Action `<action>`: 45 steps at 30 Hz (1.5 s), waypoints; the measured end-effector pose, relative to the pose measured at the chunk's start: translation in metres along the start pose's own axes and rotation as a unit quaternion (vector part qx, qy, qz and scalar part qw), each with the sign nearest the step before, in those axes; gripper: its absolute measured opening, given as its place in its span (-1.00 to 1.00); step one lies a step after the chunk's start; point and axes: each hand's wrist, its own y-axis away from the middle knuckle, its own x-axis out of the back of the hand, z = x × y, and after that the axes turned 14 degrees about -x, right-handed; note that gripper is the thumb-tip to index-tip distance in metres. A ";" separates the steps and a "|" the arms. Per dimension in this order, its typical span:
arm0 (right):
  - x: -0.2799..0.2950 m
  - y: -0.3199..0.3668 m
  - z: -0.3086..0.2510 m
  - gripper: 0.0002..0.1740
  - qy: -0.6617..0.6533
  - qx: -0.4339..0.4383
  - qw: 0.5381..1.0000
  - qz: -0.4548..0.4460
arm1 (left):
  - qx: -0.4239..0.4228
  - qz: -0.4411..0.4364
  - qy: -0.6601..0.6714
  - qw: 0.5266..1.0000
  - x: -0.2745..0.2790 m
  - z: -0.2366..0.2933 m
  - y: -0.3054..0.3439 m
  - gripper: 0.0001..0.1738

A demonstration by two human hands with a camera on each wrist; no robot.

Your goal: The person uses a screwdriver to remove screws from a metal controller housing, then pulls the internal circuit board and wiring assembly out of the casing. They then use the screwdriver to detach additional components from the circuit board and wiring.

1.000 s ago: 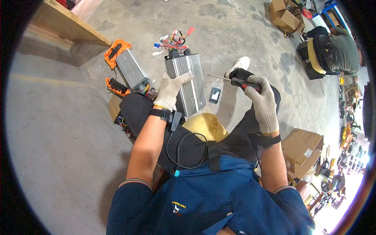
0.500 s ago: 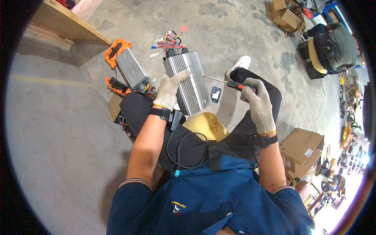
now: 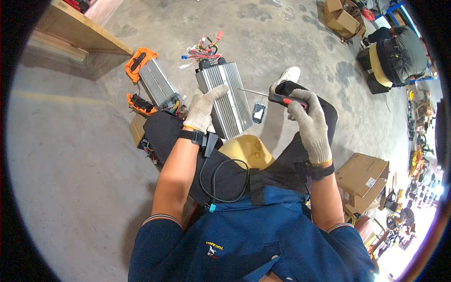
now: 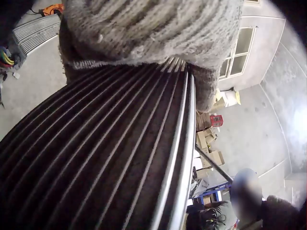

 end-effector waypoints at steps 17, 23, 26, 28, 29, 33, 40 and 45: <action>-0.037 -0.009 -0.018 -0.61 0.128 0.169 0.977 0.032 | -0.026 -0.027 -0.046 0.998 0.017 -0.013 -0.012 -0.47; -0.041 -0.004 -0.027 -0.61 0.128 0.117 0.984 0.034 | -0.039 -0.025 -0.084 0.995 0.018 -0.013 -0.014 -0.45; -0.043 0.007 -0.051 -0.64 0.113 0.003 0.994 0.006 | -0.050 -0.019 -0.108 0.993 0.015 -0.008 -0.011 -0.45; -0.043 0.008 -0.058 -0.66 0.133 -0.014 0.991 0.005 | -0.057 -0.019 -0.109 0.992 0.013 -0.006 -0.010 -0.44; -0.042 0.008 -0.059 -0.67 0.153 -0.031 0.988 0.004 | -0.056 -0.013 -0.112 0.992 0.013 -0.008 -0.010 -0.43; -0.043 -0.004 -0.040 -0.69 0.191 0.066 0.979 0.033 | -0.080 -0.020 -0.140 0.987 0.019 -0.012 -0.013 -0.41; -0.038 -0.014 -0.044 -0.71 0.226 0.222 0.948 0.022 | -0.100 -0.053 -0.137 0.984 0.014 -0.002 -0.010 -0.42; -0.050 -0.010 -0.050 -0.70 0.227 0.178 0.957 0.046 | -0.081 -0.039 -0.204 0.975 0.018 -0.001 -0.011 -0.48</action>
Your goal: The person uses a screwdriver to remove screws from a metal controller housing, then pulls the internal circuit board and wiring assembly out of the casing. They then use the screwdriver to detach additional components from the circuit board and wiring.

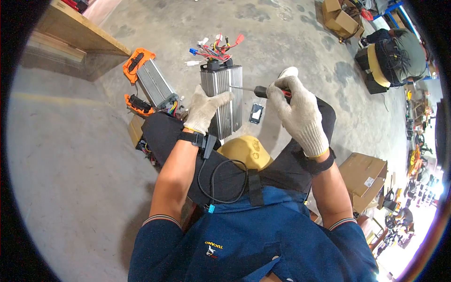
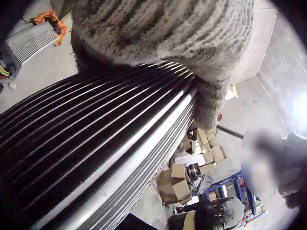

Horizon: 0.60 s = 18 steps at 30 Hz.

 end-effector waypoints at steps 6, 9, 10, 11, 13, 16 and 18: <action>0.009 -0.008 -0.003 -0.68 0.067 0.002 0.997 -0.043 | -0.001 -0.002 0.018 1.000 -0.002 -0.002 -0.001 -0.48; 0.008 -0.007 0.000 -0.71 0.110 0.113 0.987 -0.012 | -0.005 -0.002 0.036 0.999 -0.004 0.000 0.002 -0.48; 0.010 -0.007 0.000 -0.71 0.120 0.126 0.984 -0.028 | -0.005 -0.002 0.035 0.999 -0.005 -0.003 0.002 -0.48; 0.011 -0.007 0.001 -0.70 0.130 0.139 0.981 -0.043 | -0.004 -0.002 0.042 0.999 -0.005 -0.008 0.001 -0.47; 0.012 -0.008 0.005 -0.68 0.095 0.143 0.985 -0.036 | -0.002 -0.003 0.049 0.999 -0.005 -0.010 0.000 -0.47; 0.004 -0.011 0.019 -0.64 -0.004 0.085 0.996 -0.017 | -0.010 -0.003 0.072 0.997 -0.005 -0.010 0.000 -0.45; -0.001 -0.010 0.016 -0.56 -0.130 -0.090 0.987 -0.031 | -0.005 0.003 0.032 0.999 -0.004 -0.006 0.001 -0.43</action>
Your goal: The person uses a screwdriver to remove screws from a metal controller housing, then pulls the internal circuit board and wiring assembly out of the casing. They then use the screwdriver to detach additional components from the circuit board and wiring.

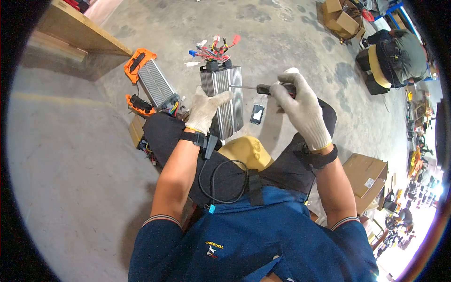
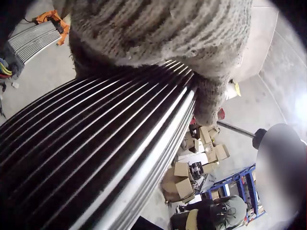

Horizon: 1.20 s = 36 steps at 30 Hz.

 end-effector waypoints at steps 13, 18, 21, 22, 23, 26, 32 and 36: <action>0.013 -0.003 0.004 -0.71 0.222 0.236 0.946 -0.032 | -0.003 0.002 -0.067 0.998 -0.001 0.007 0.000 -0.48; 0.015 -0.002 0.005 -0.73 0.014 -0.002 0.994 -0.110 | -0.003 -0.019 -0.040 0.999 0.001 0.013 0.001 -0.43; 0.025 -0.016 0.017 -0.66 -0.186 -0.233 0.931 -0.209 | -0.007 0.015 -0.075 0.997 0.001 0.002 0.000 -0.39; 0.028 -0.019 0.022 -0.66 -0.223 -0.297 0.894 -0.251 | -0.008 0.014 -0.074 0.997 0.002 0.001 -0.002 -0.39; 0.029 -0.020 0.026 -0.66 -0.256 -0.358 0.849 -0.291 | -0.007 0.017 -0.109 0.994 0.003 -0.001 -0.002 -0.37; 0.021 -0.011 0.023 -0.62 -0.218 -0.369 0.863 -0.267 | -0.002 0.025 -0.158 0.987 0.005 0.003 -0.002 -0.33; 0.013 0.007 0.023 -0.63 0.293 0.196 0.933 -0.075 | 0.000 0.018 -0.113 0.993 0.002 0.005 0.000 -0.32; 0.011 0.006 0.011 -0.63 0.307 0.211 0.927 -0.030 | -0.018 0.028 -0.154 0.987 0.003 -0.012 -0.006 -0.34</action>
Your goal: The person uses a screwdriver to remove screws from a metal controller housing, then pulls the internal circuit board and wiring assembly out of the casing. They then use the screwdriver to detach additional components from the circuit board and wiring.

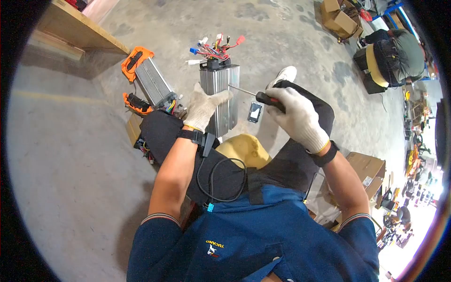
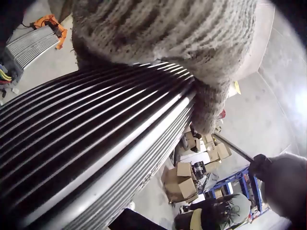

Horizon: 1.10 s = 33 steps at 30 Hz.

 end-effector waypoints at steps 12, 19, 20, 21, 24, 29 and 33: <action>-0.002 -0.001 0.021 -0.59 -0.571 -0.419 0.578 -0.405 | 0.004 -0.024 -0.007 1.000 0.012 0.016 0.003 -0.03; 0.000 0.008 0.004 -0.57 0.088 0.000 0.991 -0.098 | -0.001 -0.040 -0.021 0.999 0.011 0.021 0.004 0.01; 0.006 0.007 -0.004 -0.57 0.125 -0.027 0.985 -0.120 | 0.011 -0.031 -0.050 0.998 0.011 0.023 0.006 -0.04; 0.005 0.005 -0.003 -0.57 0.125 -0.028 0.984 -0.120 | 0.022 -0.021 -0.080 0.996 0.011 0.028 0.006 -0.08; -0.004 -0.002 0.009 -0.63 -0.064 -0.031 0.997 -0.033 | 0.041 -0.014 -0.099 0.994 0.008 0.035 0.007 -0.07; -0.005 -0.003 0.020 -0.56 -0.580 -0.424 0.683 -0.130 | 0.003 -0.011 -0.055 0.998 0.009 0.022 0.005 -0.04; -0.003 -0.002 0.044 -0.57 -0.597 -0.481 0.588 -0.257 | 0.000 -0.010 -0.063 0.998 0.008 0.024 0.005 -0.01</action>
